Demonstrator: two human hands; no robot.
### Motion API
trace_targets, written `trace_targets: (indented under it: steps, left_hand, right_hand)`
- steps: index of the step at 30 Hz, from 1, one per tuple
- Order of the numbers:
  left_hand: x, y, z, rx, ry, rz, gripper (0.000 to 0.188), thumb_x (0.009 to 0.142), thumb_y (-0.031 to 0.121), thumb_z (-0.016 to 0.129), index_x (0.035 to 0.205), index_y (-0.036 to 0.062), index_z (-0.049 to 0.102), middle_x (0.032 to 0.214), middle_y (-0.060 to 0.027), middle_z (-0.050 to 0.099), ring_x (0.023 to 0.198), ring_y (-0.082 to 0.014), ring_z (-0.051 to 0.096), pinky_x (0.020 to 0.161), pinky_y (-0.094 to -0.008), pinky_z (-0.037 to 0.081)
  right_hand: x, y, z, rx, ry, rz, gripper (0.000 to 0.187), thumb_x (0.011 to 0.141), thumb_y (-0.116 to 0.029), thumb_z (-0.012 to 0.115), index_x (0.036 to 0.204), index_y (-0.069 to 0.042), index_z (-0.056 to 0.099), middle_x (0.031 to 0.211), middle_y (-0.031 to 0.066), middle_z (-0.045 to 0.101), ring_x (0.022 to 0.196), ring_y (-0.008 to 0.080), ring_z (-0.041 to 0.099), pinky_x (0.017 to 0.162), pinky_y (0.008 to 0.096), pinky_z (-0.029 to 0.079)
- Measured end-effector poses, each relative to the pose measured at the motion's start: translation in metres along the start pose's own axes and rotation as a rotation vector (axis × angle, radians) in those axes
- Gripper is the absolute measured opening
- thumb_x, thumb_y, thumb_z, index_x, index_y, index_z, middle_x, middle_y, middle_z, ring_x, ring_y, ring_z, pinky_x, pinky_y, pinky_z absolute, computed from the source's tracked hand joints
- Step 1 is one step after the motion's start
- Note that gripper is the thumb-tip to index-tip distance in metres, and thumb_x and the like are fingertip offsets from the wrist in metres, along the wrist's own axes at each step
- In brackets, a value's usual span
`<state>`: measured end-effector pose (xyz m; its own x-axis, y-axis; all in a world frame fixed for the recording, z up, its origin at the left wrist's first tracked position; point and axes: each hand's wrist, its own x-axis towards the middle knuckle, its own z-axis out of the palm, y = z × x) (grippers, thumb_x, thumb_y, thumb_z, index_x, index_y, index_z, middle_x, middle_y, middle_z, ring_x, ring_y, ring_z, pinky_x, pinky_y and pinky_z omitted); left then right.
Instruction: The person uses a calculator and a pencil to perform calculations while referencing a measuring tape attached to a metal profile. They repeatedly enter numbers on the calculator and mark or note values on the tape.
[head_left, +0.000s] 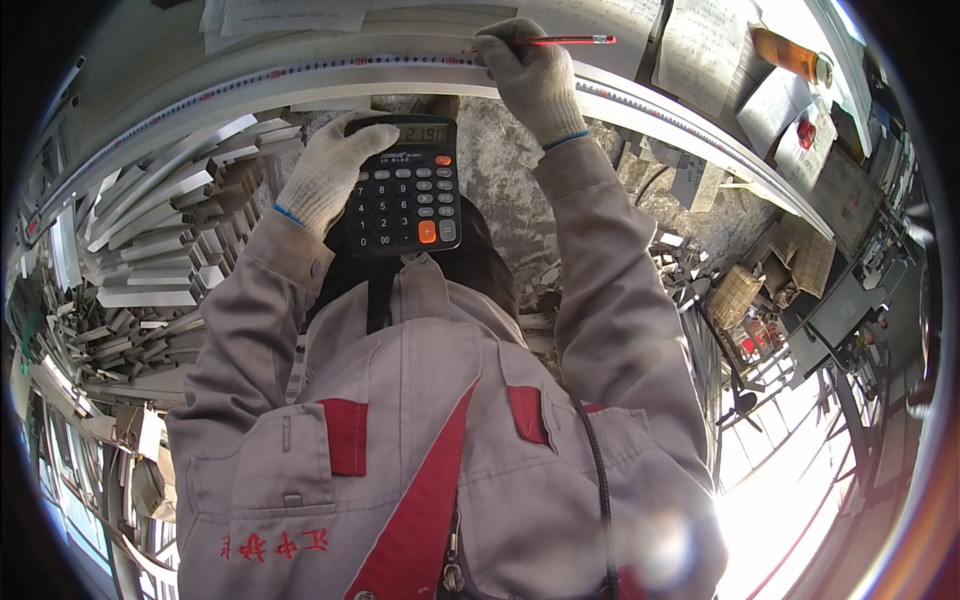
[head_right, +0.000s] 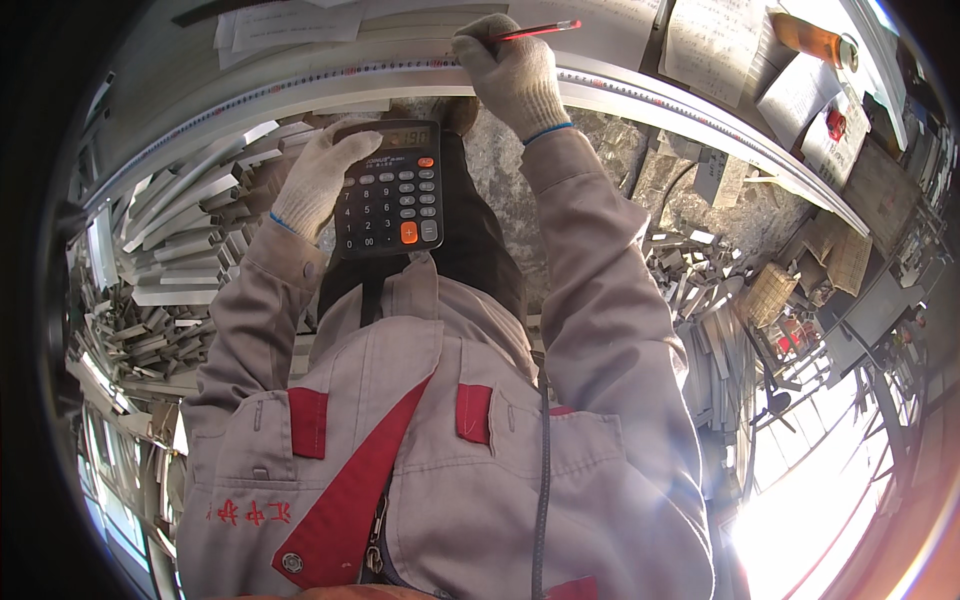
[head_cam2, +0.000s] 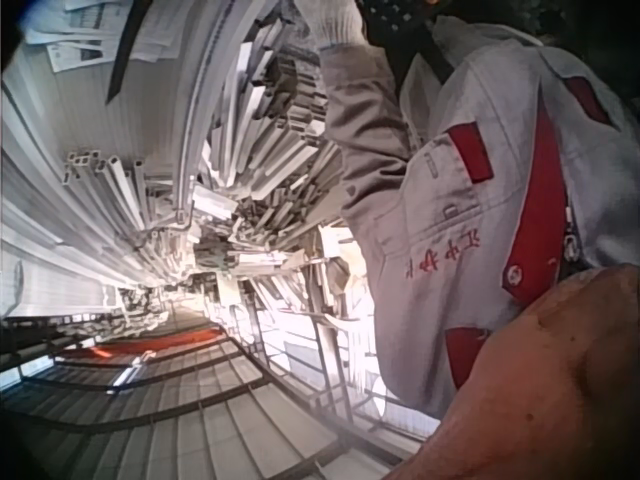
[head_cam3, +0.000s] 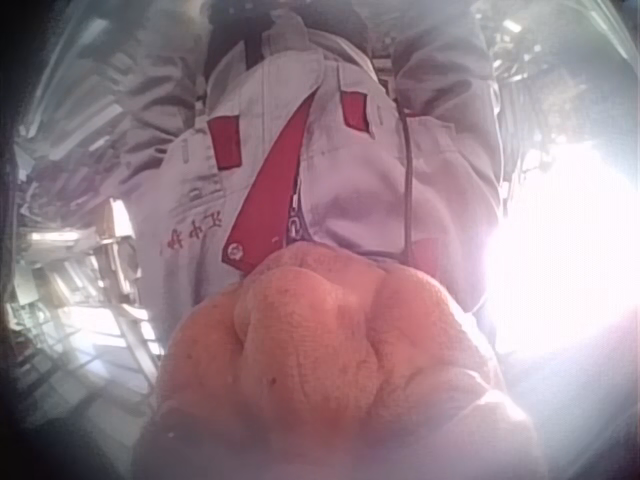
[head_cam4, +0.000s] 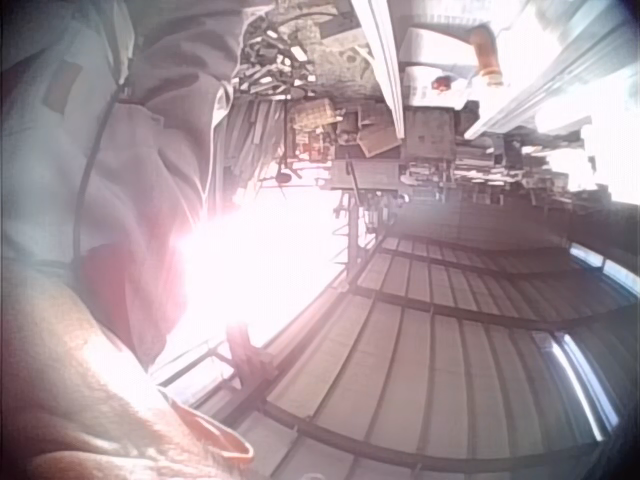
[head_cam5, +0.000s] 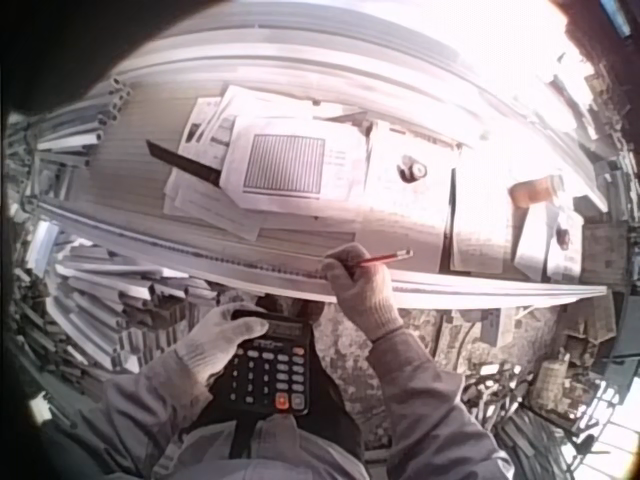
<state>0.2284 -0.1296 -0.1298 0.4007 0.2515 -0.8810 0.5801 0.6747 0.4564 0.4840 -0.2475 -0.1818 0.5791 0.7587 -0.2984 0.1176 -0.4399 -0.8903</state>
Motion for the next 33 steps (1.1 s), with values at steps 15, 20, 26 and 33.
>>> trace_targets:
  steps: [15,20,26,33]
  left_hand:
    - [-0.01,0.011,-0.01,-0.209,-0.034,0.09,0.037,0.102,0.015,0.078,0.134,-0.002,0.073,0.116,-0.0098,0.079,0.093,-0.0155,0.078,0.083,-0.0293,0.066]
    - [-0.026,0.025,-0.014,-0.225,-0.004,0.092,0.035,0.104,0.013,0.076,0.135,-0.0032,0.07,0.113,-0.012,0.079,0.085,-0.0158,0.079,0.076,-0.0301,0.069]
    - [-0.036,0.042,-0.018,-0.101,0.073,0.156,0.035,0.103,0.016,0.079,0.131,-0.0034,0.074,0.112,-0.0106,0.081,0.087,-0.0148,0.079,0.078,-0.0288,0.067]
    - [-0.039,0.051,-0.02,0.007,0.08,0.206,0.037,0.101,0.019,0.082,0.128,-0.005,0.076,0.11,-0.0098,0.081,0.091,-0.0138,0.077,0.083,-0.0286,0.063]
  right_hand:
    - [-0.041,-0.041,-0.02,0.34,0.088,0.225,0.026,0.108,-0.017,0.07,0.128,-0.003,0.079,0.102,0.0105,0.084,0.089,0.0148,0.078,0.077,0.0299,0.061]
    - [-0.117,-0.064,-0.01,0.336,0.122,0.135,0.019,0.109,-0.004,0.065,0.123,-0.002,0.078,0.11,0.0114,0.083,0.099,0.0166,0.079,0.087,0.0326,0.063]
    - [-0.171,-0.088,0.017,0.073,0.143,-0.121,0.019,0.098,0.005,0.074,0.11,-0.008,0.08,0.112,0.0136,0.081,0.119,0.0283,0.077,0.1,0.0391,0.062]
    - [-0.173,-0.113,0.034,-0.063,0.093,-0.343,0.024,0.092,0.015,0.074,0.104,-0.006,0.075,0.107,0.011,0.082,0.122,0.032,0.074,0.101,0.0435,0.062]
